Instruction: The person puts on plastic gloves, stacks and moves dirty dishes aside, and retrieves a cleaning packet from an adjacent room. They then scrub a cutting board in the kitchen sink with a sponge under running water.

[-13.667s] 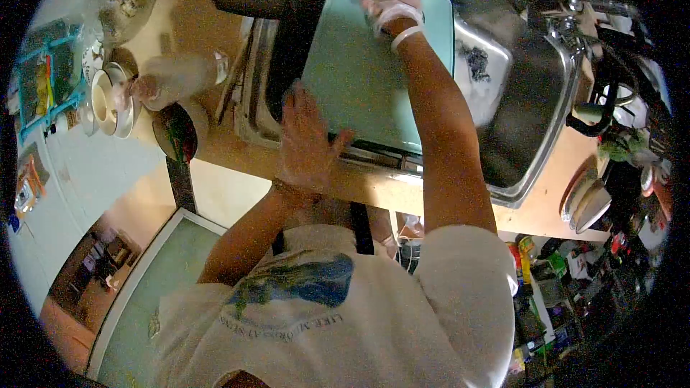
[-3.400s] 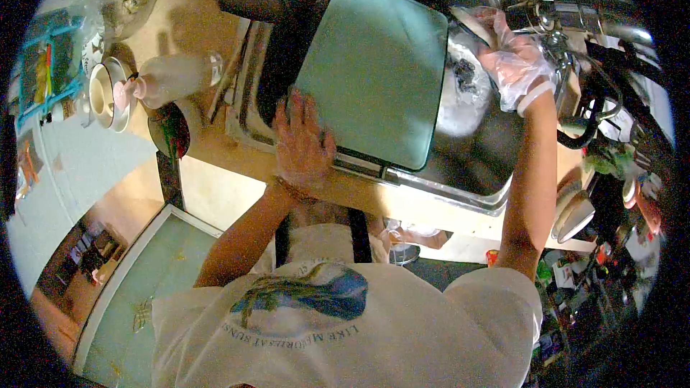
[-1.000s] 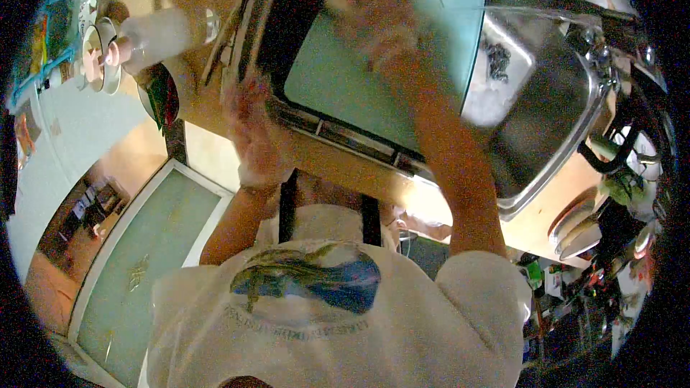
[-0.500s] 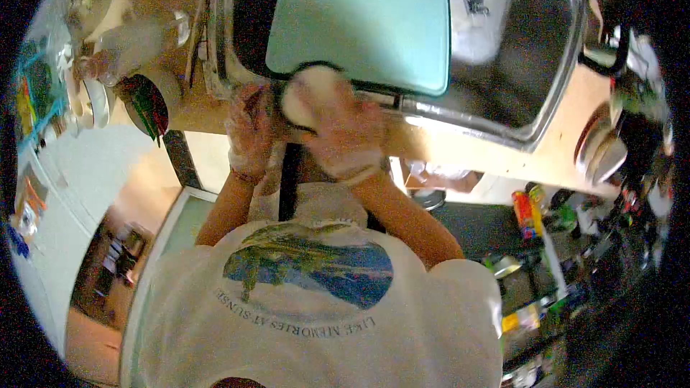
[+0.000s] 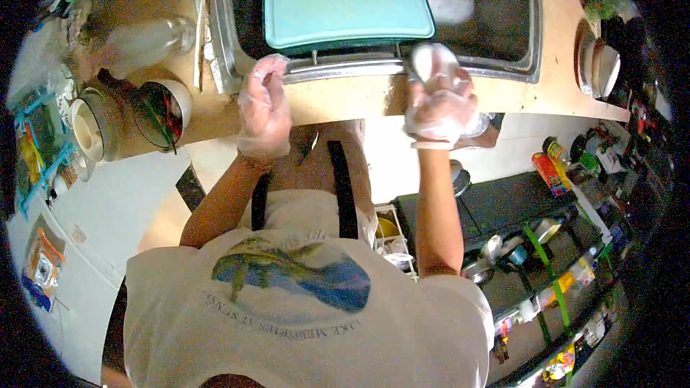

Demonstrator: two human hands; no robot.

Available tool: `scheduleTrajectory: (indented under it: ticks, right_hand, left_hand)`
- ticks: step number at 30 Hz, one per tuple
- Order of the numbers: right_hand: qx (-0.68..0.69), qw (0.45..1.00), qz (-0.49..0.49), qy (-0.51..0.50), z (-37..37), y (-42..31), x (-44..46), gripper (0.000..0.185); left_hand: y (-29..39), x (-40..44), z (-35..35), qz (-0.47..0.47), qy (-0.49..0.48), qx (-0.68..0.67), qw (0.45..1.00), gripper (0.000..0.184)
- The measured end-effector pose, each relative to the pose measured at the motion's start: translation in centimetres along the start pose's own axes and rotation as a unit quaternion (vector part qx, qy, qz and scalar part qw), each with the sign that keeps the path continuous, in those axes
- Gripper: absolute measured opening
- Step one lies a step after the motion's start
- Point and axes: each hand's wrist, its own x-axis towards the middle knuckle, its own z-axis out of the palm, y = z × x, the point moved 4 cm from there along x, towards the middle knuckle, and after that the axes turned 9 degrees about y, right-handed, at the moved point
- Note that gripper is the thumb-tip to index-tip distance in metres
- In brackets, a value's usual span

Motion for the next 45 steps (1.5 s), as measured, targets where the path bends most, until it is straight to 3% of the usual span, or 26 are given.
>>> scheduleTrajectory:
  ticks: [2,3,4,6,8,11,12,13,16,18,20,22,23,25,26,28,29,30,32,33,36,37,40,42,45]
  right_hand:
    - [-0.004,0.999,-0.041,0.029,1.0,0.6,1.5,0.054]
    - [0.073,0.993,-0.072,0.064,-0.2,-1.4,2.8,0.053]
    - [0.150,0.979,-0.104,0.094,-1.8,-4.3,4.3,0.053]
    - [0.229,0.951,-0.206,-0.032,-2.1,-9.9,6.9,0.054]
    - [0.117,0.931,-0.282,-0.198,1.5,-15.0,8.8,0.051]
    - [0.130,0.932,-0.305,-0.148,5.7,-15.8,14.7,0.052]
    - [0.089,0.952,-0.235,-0.175,9.1,-14.7,17.7,0.051]
    - [0.085,0.939,-0.155,-0.296,9.9,-13.5,21.1,0.050]
    - [0.012,0.988,0.003,-0.156,14.6,-10.4,27.9,0.038]
    - [0.077,0.984,-0.042,-0.153,15.5,-12.1,28.5,0.033]
    - [0.072,0.966,-0.154,-0.192,16.7,-15.1,25.4,0.049]
    - [0.192,0.912,-0.205,-0.297,10.3,-16.1,18.6,0.053]
    - [0.199,0.916,-0.299,-0.177,7.2,-14.8,16.3,0.048]
    - [0.157,0.926,-0.323,-0.117,6.8,-12.8,16.0,0.043]
    - [0.108,0.945,-0.256,-0.175,9.6,-11.3,18.1,0.041]
    - [0.028,0.964,-0.232,-0.125,14.5,-8.8,23.3,0.037]
    - [0.012,0.938,-0.249,-0.241,17.6,-8.4,27.0,0.037]
    - [0.034,0.967,-0.187,-0.169,18.9,-7.8,29.6,0.039]
    - [0.023,0.986,-0.104,-0.132,16.3,-9.7,31.4,0.045]
    - [0.046,0.974,-0.101,-0.200,16.2,-11.4,30.7,0.048]
    - [0.152,0.913,-0.312,-0.214,13.2,-15.2,22.6,0.048]
    - [0.187,0.866,-0.414,-0.208,8.4,-15.4,20.4,0.049]
    - [0.202,0.857,-0.451,-0.148,8.4,-14.5,18.5,0.051]
    - [0.152,0.903,-0.359,-0.179,11.6,-15.8,23.5,0.052]
    - [0.177,0.945,-0.224,-0.156,15.3,-19.4,30.9,0.038]
  left_hand:
    - [1.8,1.0,0.1,0.092,0.021,0.149,0.984,0.039]
    - [2.2,1.4,0.7,0.130,0.039,0.146,0.980,0.043]
    - [1.7,1.7,1.2,0.107,0.004,0.209,0.972,0.049]
    - [0.9,2.7,2.0,0.064,0.018,0.233,0.970,0.053]
    - [-0.6,3.3,3.0,0.030,0.015,0.235,0.971,0.053]
    - [-1.7,3.8,4.5,0.048,-0.013,0.319,0.947,0.052]
    - [-1.8,3.4,4.8,0.071,-0.036,0.358,0.930,0.052]
    - [-1.3,3.5,4.8,0.049,-0.067,0.360,0.929,0.052]
    - [-0.4,4.7,4.8,0.010,-0.111,0.352,0.929,0.052]
    - [-0.7,4.4,4.8,0.010,-0.091,0.328,0.940,0.052]
    - [-0.3,4.1,4.4,-0.019,-0.101,0.314,0.944,0.054]
    - [-0.3,4.6,4.7,-0.024,-0.081,0.284,0.955,0.055]
    - [-0.5,4.4,4.6,-0.019,-0.062,0.267,0.962,0.056]
    - [-0.8,4.0,4.8,-0.014,-0.047,0.255,0.966,0.056]
    - [-1.0,3.8,4.9,-0.010,-0.049,0.262,0.964,0.056]
    - [-0.9,4.1,4.9,-0.009,-0.059,0.285,0.957,0.058]
    - [-0.7,4.4,4.9,-0.013,-0.067,0.295,0.953,0.060]
    - [-0.5,4.5,5.1,-0.017,-0.075,0.303,0.950,0.062]
    - [-0.2,4.4,5.1,-0.010,-0.053,0.286,0.957,0.062]
    - [-0.2,4.5,4.8,-0.004,-0.046,0.279,0.959,0.062]
    - [0.2,4.7,4.6,-0.029,-0.043,0.267,0.962,0.063]
    - [0.2,4.7,4.7,-0.035,-0.036,0.257,0.965,0.062]
    - [-0.4,4.7,4.6,-0.032,-0.021,0.257,0.966,0.058]
    - [-0.8,4.0,4.8,-0.008,-0.023,0.284,0.958,0.054]
    - [-0.6,4.2,4.8,-0.028,-0.045,0.301,0.952,0.053]
